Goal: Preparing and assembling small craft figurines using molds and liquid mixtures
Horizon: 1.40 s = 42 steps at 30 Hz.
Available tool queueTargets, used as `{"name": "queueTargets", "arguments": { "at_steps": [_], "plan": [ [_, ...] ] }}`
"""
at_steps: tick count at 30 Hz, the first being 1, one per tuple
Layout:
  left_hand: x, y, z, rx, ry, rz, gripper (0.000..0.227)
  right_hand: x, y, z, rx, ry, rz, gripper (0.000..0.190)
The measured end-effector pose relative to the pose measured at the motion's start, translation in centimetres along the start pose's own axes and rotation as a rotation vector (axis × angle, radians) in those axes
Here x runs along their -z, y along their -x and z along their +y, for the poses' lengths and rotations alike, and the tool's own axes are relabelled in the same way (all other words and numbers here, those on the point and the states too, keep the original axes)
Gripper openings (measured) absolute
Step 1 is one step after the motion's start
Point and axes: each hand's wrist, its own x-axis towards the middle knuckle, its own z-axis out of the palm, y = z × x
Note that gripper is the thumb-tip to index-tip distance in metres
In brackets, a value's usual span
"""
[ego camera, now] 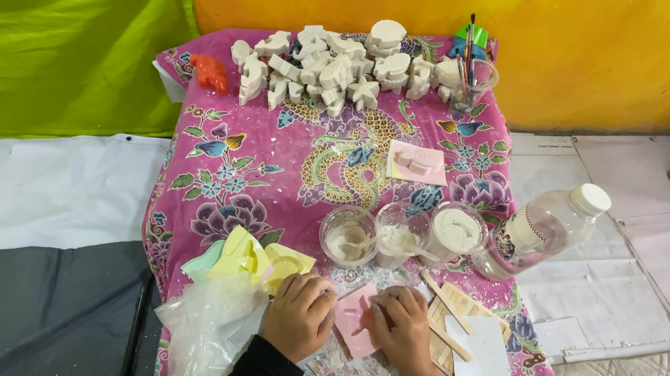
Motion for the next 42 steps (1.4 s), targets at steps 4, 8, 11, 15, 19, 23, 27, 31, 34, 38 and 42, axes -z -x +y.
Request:
{"name": "queueTargets", "arguments": {
  "at_steps": [4,8,11,15,19,23,27,31,34,38,42],
  "plan": [
    [-0.2,0.1,0.7,-0.021,-0.062,-0.004,0.011,1.6,-1.6,-2.3,0.027,0.096,-0.013,0.007],
    [1.7,-2.4,2.3,0.19,-0.006,0.026,0.021,3.2,-2.8,-3.6,0.089,0.123,-0.015,0.004],
    [2.4,-4.0,2.0,0.389,0.144,-0.001,0.053,5.0,-5.1,-5.5,0.14,0.056,0.058,0.001],
    [-0.6,-4.5,-0.6,0.582,0.137,-0.284,0.132,6.4,-9.5,-6.5,0.133,0.09,0.067,0.017],
    [-2.7,-5.8,-2.0,0.711,0.208,-0.572,0.147,5.3,-12.6,-4.6,-0.041,0.293,-0.174,0.032],
    [-4.3,-5.3,-2.5,0.641,0.171,-0.357,0.146,3.2,-13.3,-3.5,0.031,0.492,-0.201,0.006],
    [-6.0,-4.7,-2.6,0.586,0.148,-0.119,0.129,1.8,-12.9,-3.0,-0.126,0.386,-0.324,0.008],
    [-4.9,-5.1,-1.6,0.599,0.276,-0.111,0.103,2.0,-13.2,-4.4,-0.137,0.229,-0.315,0.014],
    [-4.8,-4.1,-0.9,0.477,0.316,0.023,0.088,2.8,-12.8,-5.6,-0.043,0.276,-0.448,0.02],
    [-4.0,-3.0,-1.1,0.404,0.285,0.039,0.097,4.8,-12.7,-8.0,0.315,0.288,-0.161,0.006],
    [-3.2,-2.7,-0.6,0.292,0.276,0.054,0.091,4.2,-11.9,-7.9,0.404,0.239,-0.128,0.019]
  ]
}}
